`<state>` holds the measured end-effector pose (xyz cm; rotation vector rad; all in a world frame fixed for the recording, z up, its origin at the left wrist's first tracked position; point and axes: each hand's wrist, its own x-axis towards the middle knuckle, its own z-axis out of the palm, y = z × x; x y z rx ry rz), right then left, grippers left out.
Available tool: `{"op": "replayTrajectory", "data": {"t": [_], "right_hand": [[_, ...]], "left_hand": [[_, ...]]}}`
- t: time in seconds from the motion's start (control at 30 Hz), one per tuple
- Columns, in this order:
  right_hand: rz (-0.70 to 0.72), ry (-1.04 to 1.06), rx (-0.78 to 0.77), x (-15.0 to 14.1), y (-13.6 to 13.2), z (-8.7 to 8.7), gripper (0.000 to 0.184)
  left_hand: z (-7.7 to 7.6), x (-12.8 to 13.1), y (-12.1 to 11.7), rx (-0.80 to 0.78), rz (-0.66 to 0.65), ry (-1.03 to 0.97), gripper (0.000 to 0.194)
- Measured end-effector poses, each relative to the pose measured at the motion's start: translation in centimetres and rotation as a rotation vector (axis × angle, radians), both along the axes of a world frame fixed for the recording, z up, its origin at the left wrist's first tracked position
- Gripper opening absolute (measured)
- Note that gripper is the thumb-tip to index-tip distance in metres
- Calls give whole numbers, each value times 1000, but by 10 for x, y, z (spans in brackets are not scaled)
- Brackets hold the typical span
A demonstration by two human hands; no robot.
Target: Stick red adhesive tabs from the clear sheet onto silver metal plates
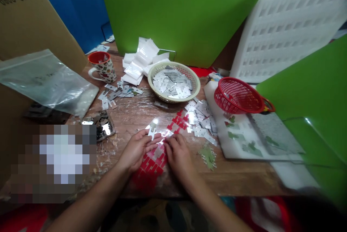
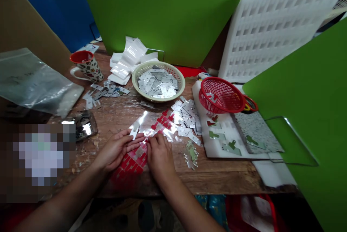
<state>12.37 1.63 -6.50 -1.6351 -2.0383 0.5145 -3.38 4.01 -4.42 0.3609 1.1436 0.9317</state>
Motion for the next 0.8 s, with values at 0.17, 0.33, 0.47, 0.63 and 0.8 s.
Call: {"op": "replayTrajectory", "data": {"t": [0.17,0.33,0.47,0.63,0.8], "right_hand": [[16,134,-30,-2,-2,9,13],[-33,509,-65,10,0,33,7],[-34,704,-163,15,12,57,5],[-3,780,-346,9,21,71,10],[77,592,-275,12,17,76,6]], "left_hand": [[0,0,0,2,3,6,12],[3,-1,-1,31,-21,-1,11],[16,4,-7,77,-111,-46,15],[28,12,-17,152,-211,-101,13],[28,14,-21,271,-274,-23,8]]}}
